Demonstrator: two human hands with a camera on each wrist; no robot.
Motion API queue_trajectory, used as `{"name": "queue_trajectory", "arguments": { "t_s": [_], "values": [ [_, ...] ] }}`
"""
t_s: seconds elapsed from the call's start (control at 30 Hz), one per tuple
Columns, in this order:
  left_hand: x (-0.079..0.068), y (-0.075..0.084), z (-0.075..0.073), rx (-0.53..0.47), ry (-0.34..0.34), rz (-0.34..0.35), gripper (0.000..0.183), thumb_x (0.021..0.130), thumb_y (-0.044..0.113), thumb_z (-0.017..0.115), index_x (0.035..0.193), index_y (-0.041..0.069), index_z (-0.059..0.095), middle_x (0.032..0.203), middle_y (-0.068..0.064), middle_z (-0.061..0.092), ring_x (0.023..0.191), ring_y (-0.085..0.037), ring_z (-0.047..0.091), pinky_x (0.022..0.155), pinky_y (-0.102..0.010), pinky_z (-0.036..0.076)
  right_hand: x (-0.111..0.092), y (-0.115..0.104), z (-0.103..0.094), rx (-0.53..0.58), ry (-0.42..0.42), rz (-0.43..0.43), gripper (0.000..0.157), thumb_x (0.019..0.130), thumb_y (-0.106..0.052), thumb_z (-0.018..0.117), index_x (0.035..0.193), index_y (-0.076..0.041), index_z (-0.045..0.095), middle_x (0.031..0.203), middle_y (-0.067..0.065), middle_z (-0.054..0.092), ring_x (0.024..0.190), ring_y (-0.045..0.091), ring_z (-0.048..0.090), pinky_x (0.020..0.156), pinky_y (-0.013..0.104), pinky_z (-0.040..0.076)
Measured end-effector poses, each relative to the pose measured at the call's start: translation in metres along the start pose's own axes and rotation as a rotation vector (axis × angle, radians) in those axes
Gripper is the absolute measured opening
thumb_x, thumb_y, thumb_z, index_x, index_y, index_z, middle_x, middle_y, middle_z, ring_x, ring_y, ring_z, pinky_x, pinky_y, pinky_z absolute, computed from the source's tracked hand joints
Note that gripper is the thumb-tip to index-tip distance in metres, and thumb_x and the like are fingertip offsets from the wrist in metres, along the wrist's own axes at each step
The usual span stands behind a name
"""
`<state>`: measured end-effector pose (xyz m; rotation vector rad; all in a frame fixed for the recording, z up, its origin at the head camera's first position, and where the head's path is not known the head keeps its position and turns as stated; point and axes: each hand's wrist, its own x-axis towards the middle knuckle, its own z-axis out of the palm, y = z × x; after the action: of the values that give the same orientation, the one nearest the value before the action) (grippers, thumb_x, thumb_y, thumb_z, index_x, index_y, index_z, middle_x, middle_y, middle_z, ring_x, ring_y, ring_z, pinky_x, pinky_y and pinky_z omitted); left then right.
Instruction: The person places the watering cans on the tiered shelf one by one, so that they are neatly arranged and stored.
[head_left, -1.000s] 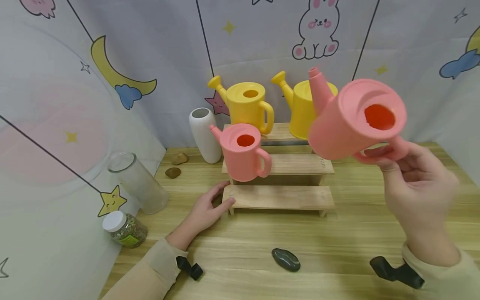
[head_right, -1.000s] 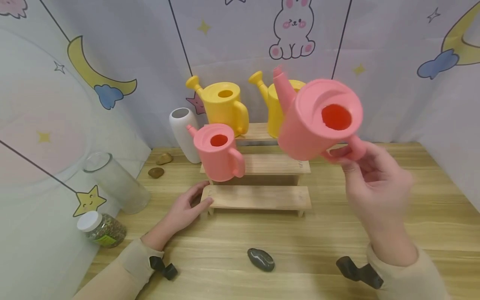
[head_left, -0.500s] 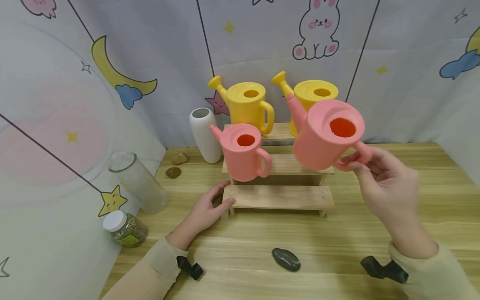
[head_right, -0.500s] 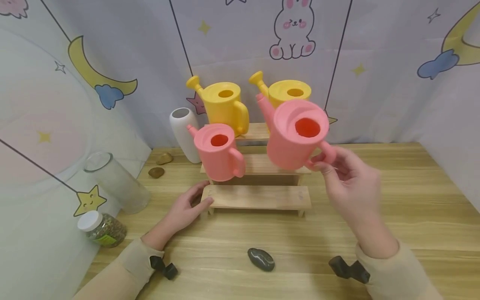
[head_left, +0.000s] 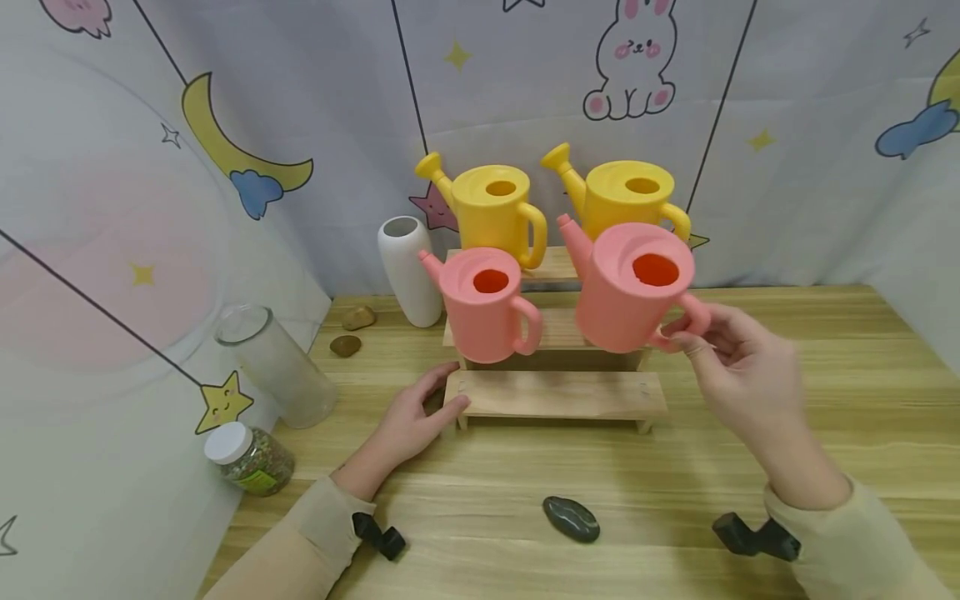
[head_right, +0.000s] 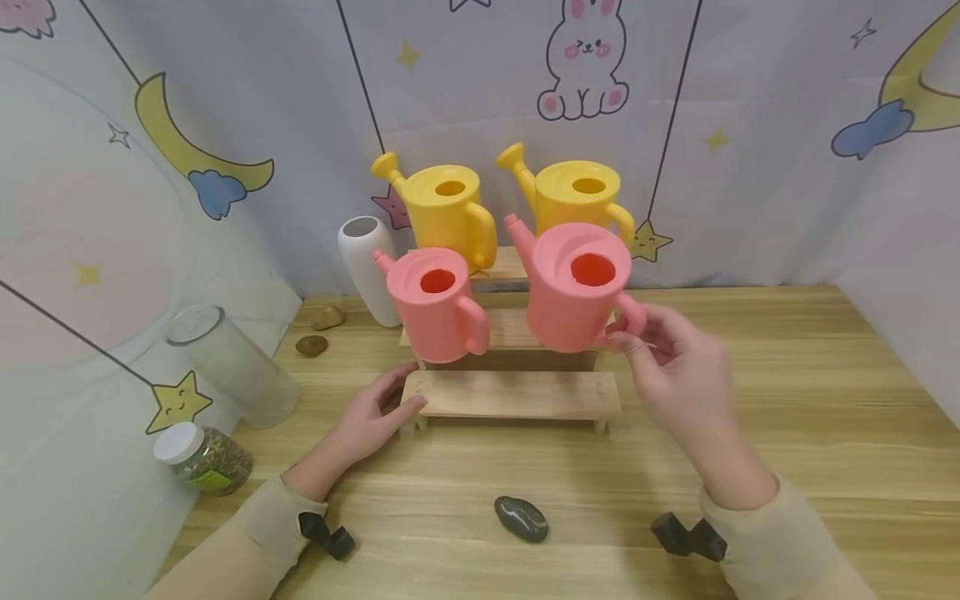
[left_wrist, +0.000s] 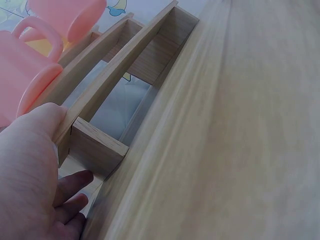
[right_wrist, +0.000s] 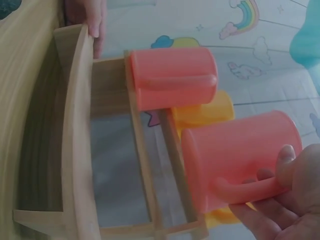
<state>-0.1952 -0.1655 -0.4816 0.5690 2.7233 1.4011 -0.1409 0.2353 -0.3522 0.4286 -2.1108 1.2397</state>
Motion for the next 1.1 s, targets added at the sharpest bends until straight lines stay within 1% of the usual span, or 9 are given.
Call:
{"name": "queue_trajectory", "arguments": {
  "t_s": [0.1, 0.2, 0.23, 0.33, 0.43, 0.53, 0.77, 0.93, 1.1],
  "values": [
    [0.000, -0.001, 0.000, 0.002, 0.001, 0.002, 0.060, 0.096, 0.055, 0.066, 0.150, 0.036, 0.047, 0.145, 0.006, 0.061, 0.136, -0.015, 0.058, 0.117, -0.048, 0.044, -0.002, 0.003, 0.002, -0.022, -0.014, 0.015, 0.026, 0.087, 0.005, 0.076, 0.110, -0.005, 0.073, 0.094, -0.012, 0.075, 0.082, -0.004, 0.074, 0.068, 0.007, 0.055],
    [0.000, -0.001, 0.001, 0.001, 0.000, 0.004, 0.060, 0.096, 0.054, 0.066, 0.150, 0.037, 0.047, 0.144, 0.006, 0.062, 0.136, -0.015, 0.059, 0.116, -0.048, 0.045, -0.004, 0.005, 0.003, -0.047, -0.029, 0.030, 0.026, 0.087, 0.003, 0.077, 0.110, -0.008, 0.074, 0.093, -0.001, 0.076, 0.082, -0.006, 0.074, 0.053, 0.008, 0.048],
    [0.001, -0.001, 0.001, 0.001, 0.000, 0.002, 0.060, 0.096, 0.054, 0.066, 0.149, 0.037, 0.047, 0.144, 0.006, 0.062, 0.135, -0.015, 0.059, 0.116, -0.048, 0.045, -0.004, 0.005, 0.004, -0.054, -0.032, 0.034, 0.025, 0.088, 0.002, 0.077, 0.110, -0.008, 0.073, 0.093, 0.002, 0.077, 0.082, -0.006, 0.074, 0.053, 0.008, 0.048],
    [0.001, -0.001, 0.001, -0.004, -0.001, -0.001, 0.060, 0.096, 0.054, 0.066, 0.150, 0.036, 0.047, 0.144, 0.006, 0.062, 0.136, -0.016, 0.059, 0.116, -0.048, 0.045, -0.006, 0.007, 0.005, -0.065, -0.041, 0.041, 0.024, 0.088, 0.001, 0.077, 0.111, -0.005, 0.073, 0.093, 0.008, 0.077, 0.083, -0.009, 0.073, 0.063, 0.005, 0.052],
    [0.000, -0.001, 0.000, -0.006, -0.002, -0.009, 0.060, 0.096, 0.054, 0.066, 0.150, 0.036, 0.047, 0.145, 0.005, 0.061, 0.136, -0.016, 0.058, 0.116, -0.048, 0.045, -0.007, 0.009, 0.006, -0.086, -0.046, 0.052, 0.026, 0.089, -0.001, 0.077, 0.114, -0.003, 0.072, 0.092, 0.010, 0.078, 0.083, -0.013, 0.071, 0.076, 0.006, 0.054],
    [0.000, 0.000, 0.000, -0.002, -0.002, -0.011, 0.060, 0.096, 0.055, 0.066, 0.150, 0.035, 0.047, 0.145, 0.005, 0.061, 0.136, -0.016, 0.058, 0.116, -0.048, 0.045, -0.009, 0.012, 0.007, -0.108, -0.052, 0.062, 0.027, 0.089, -0.003, 0.077, 0.115, -0.003, 0.072, 0.092, 0.010, 0.078, 0.083, -0.016, 0.069, 0.076, 0.005, 0.053],
    [0.000, 0.000, 0.001, 0.008, -0.005, -0.010, 0.061, 0.096, 0.055, 0.066, 0.150, 0.035, 0.047, 0.148, 0.006, 0.058, 0.137, -0.016, 0.058, 0.116, -0.046, 0.046, -0.011, 0.015, 0.010, -0.124, -0.069, 0.086, 0.026, 0.090, -0.005, 0.077, 0.115, -0.005, 0.073, 0.092, 0.010, 0.078, 0.083, -0.016, 0.069, 0.076, 0.004, 0.053],
    [0.001, -0.001, 0.001, 0.002, -0.005, -0.013, 0.061, 0.096, 0.055, 0.066, 0.150, 0.034, 0.047, 0.147, 0.006, 0.059, 0.137, -0.016, 0.058, 0.115, -0.046, 0.046, -0.012, 0.013, 0.011, -0.145, -0.063, 0.108, 0.026, 0.091, -0.006, 0.076, 0.116, -0.003, 0.072, 0.094, 0.012, 0.079, 0.084, -0.022, 0.065, 0.077, 0.002, 0.051],
    [0.000, -0.001, 0.000, 0.005, -0.003, -0.008, 0.061, 0.096, 0.055, 0.066, 0.150, 0.034, 0.047, 0.148, 0.006, 0.059, 0.137, -0.016, 0.058, 0.116, -0.046, 0.046, -0.011, 0.010, 0.012, -0.134, -0.069, 0.130, 0.029, 0.092, -0.007, 0.075, 0.119, -0.002, 0.069, 0.099, 0.015, 0.078, 0.086, -0.022, 0.064, 0.077, 0.003, 0.051]
  ]
}}
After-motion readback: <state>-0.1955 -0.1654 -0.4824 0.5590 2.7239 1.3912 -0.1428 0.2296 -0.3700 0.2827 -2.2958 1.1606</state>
